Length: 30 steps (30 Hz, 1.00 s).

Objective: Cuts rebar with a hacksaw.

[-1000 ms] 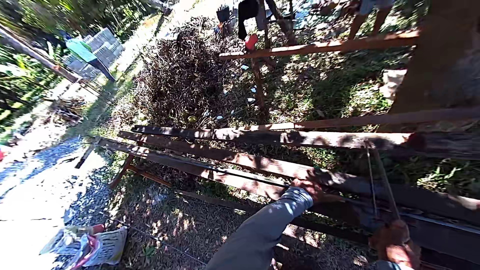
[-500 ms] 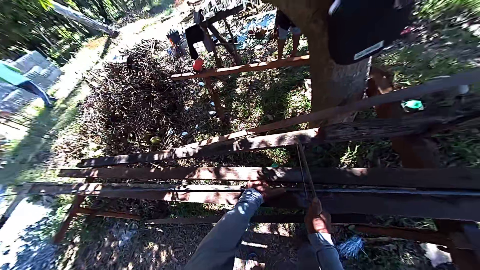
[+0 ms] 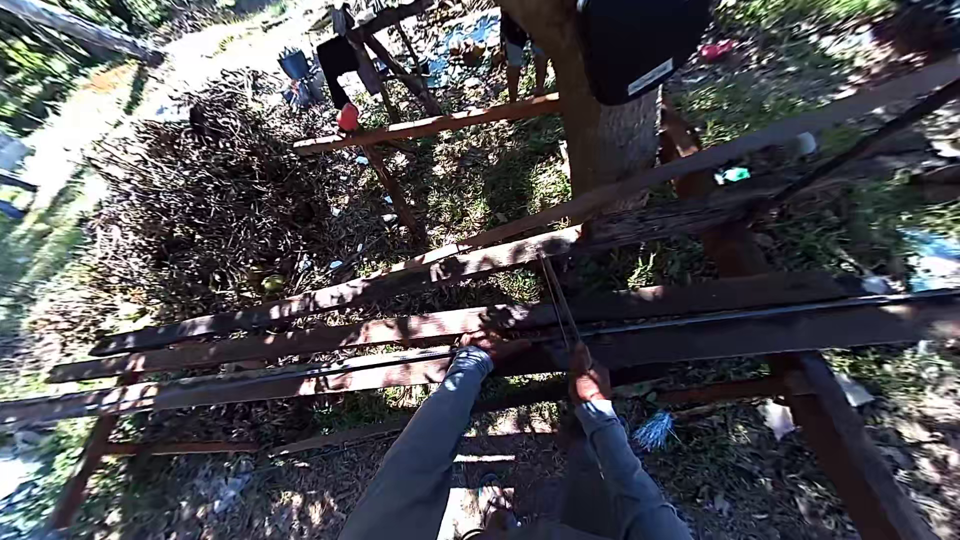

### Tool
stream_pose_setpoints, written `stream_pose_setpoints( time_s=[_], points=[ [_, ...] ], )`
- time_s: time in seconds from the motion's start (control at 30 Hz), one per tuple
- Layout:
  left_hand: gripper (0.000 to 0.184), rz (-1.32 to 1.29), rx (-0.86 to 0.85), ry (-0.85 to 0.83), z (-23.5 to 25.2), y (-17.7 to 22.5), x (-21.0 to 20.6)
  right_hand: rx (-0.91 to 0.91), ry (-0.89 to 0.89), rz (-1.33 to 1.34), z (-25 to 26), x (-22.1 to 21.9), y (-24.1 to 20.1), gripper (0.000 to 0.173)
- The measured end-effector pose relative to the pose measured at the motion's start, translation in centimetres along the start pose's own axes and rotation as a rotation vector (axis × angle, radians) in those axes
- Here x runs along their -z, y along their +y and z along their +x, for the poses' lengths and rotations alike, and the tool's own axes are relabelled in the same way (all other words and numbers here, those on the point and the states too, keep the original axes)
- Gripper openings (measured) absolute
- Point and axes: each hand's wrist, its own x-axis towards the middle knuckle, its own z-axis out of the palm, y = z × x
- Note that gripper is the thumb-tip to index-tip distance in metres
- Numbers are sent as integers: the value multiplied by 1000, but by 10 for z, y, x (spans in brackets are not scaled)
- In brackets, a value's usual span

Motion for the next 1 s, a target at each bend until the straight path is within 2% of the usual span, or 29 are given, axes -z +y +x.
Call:
stream_pose_setpoints(
  time_s=[0.1, 0.17, 0.2, 0.3, 0.37, 0.43, 0.53, 0.6, 0.7, 0.73, 0.8, 0.83, 0.93, 1.0],
  points=[
    [94, 0, -15, -15, -1, 6, -5, -58, 81, 47, -21, 6, 6, 57],
    [95, -27, -5, -5, -3, 2, 2, 66, 74, -36, -44, 11, 24, 45],
    [95, -32, -4, -5, -4, 0, 3, 90, 46, -70, -58, 17, 38, 49],
    [94, -26, -13, 3, -4, -1, 4, 77, -43, -53, -106, 38, 79, 79],
    [97, 2, -10, -7, 1, 0, 2, 55, -93, -54, -131, 52, 93, 81],
    [96, 28, -5, -13, 6, -1, -4, 52, -103, -128, -133, 57, 94, 81],
    [96, 45, 10, -7, 10, 1, -5, 42, -16, -181, -79, 33, 58, 68],
    [99, 50, 24, -4, 10, 3, -5, -17, 42, -35, -29, 10, 25, 56],
    [100, 69, 29, -1, 10, 3, -2, -92, 8, 44, -2, 3, -5, 60],
    [101, 74, 24, -3, 11, 5, -1, -61, 29, 36, -6, 4, -2, 58],
    [103, 63, 26, -14, 9, 5, -3, 122, 85, -72, -32, 10, 18, 52],
    [104, 61, 29, -12, 11, 4, -2, 142, 74, -106, -48, 15, 26, 56],
    [103, 70, 16, -14, 14, 4, -5, 104, 18, -148, -106, 36, 69, 79],
    [101, 73, 9, -17, 15, 3, -5, 78, -11, -120, -136, 49, 85, 79]
  ],
)
